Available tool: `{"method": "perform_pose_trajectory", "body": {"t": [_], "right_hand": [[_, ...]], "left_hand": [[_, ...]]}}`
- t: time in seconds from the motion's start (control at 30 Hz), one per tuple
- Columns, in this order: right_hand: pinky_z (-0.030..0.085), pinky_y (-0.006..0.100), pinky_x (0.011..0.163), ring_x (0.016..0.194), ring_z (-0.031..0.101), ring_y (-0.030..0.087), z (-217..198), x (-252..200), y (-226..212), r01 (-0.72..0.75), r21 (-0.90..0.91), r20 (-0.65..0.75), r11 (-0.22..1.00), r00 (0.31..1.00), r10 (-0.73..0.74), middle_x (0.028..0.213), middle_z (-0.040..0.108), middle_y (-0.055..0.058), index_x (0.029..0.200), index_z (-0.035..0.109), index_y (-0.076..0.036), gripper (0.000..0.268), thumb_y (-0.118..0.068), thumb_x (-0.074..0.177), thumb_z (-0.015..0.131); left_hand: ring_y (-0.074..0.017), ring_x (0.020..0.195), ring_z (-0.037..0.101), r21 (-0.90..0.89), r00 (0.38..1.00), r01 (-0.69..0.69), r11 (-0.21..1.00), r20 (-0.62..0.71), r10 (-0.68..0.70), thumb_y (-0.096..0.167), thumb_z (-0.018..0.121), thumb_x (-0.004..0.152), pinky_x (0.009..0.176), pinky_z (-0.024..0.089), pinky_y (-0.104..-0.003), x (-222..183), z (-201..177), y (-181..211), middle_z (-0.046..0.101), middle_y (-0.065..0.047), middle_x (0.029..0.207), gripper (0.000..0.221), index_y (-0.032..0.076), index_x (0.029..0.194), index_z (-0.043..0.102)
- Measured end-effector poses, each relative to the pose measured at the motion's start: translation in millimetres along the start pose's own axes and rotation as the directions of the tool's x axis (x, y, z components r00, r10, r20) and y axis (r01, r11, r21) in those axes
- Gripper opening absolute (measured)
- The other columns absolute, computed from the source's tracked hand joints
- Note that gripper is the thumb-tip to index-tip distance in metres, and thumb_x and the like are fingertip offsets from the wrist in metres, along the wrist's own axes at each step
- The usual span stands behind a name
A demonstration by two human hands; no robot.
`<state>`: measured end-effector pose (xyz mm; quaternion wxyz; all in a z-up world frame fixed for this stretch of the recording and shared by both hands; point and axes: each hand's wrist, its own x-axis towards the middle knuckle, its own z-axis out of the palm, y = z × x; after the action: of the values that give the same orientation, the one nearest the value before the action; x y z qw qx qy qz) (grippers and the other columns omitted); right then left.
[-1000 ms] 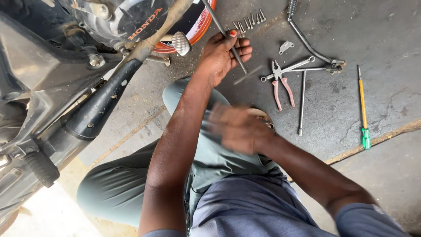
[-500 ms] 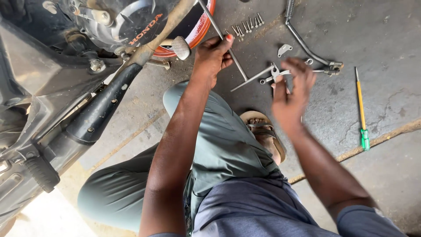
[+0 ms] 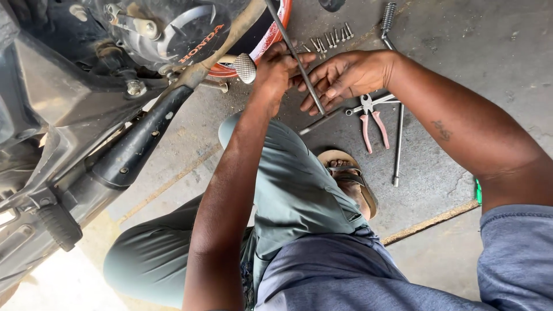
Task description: The person drains oil from a motorcycle by removing the engine casing, letting the liquid pour into an orange basin, and then carrying the basin to a storage area.
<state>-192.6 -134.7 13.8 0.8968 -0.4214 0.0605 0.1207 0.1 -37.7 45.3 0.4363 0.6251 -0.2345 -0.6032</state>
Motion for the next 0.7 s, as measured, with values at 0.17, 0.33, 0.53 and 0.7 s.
{"method": "perform_pose_trajectory", "body": {"t": [0.17,0.33,0.53,0.7], "right_hand": [[0.052,0.038,0.091,0.104,0.065,0.034,-1,11,19,-0.117,-0.169,-0.329,0.979,0.943,0.056,0.111,0.068,0.027,0.129,0.055,0.006,0.050,-0.004,0.083,0.070],[0.047,0.033,0.097,0.110,0.064,0.022,8,15,10,-0.185,-0.188,-0.197,0.964,0.969,0.148,0.116,0.067,0.015,0.130,0.056,-0.003,0.053,-0.014,0.082,0.071],[0.045,0.040,0.105,0.112,0.066,0.026,14,17,-6,-0.183,-0.268,-0.150,0.946,0.978,0.147,0.115,0.070,0.022,0.129,0.056,0.001,0.059,-0.014,0.076,0.075],[0.041,0.035,0.105,0.119,0.059,0.018,22,22,-5,-0.156,-0.302,-0.172,0.940,0.979,0.107,0.124,0.065,0.012,0.126,0.056,-0.002,0.051,-0.014,0.079,0.072]], "left_hand": [[-0.0193,0.088,0.071,0.248,0.993,0.013,0.969,-0.117,0.016,0.028,0.068,0.095,0.073,0.062,-0.032,4,8,-1,0.070,-0.013,0.102,0.043,-0.006,0.120,0.062],[-0.0233,0.082,0.075,0.109,0.978,-0.082,0.991,-0.182,0.101,0.018,0.062,0.085,0.060,0.051,-0.036,17,17,-6,0.075,-0.018,0.100,0.050,0.001,0.129,0.046],[-0.0235,0.091,0.070,-0.060,0.991,0.041,0.997,-0.126,-0.048,0.020,0.052,0.100,0.066,0.059,-0.034,16,6,-3,0.071,-0.018,0.106,0.049,-0.005,0.140,0.045],[-0.0320,0.099,0.077,0.264,0.976,-0.032,0.964,-0.199,0.087,0.019,0.070,0.084,0.074,0.058,-0.040,12,9,-9,0.072,-0.025,0.113,0.076,-0.001,0.142,0.026]]}}
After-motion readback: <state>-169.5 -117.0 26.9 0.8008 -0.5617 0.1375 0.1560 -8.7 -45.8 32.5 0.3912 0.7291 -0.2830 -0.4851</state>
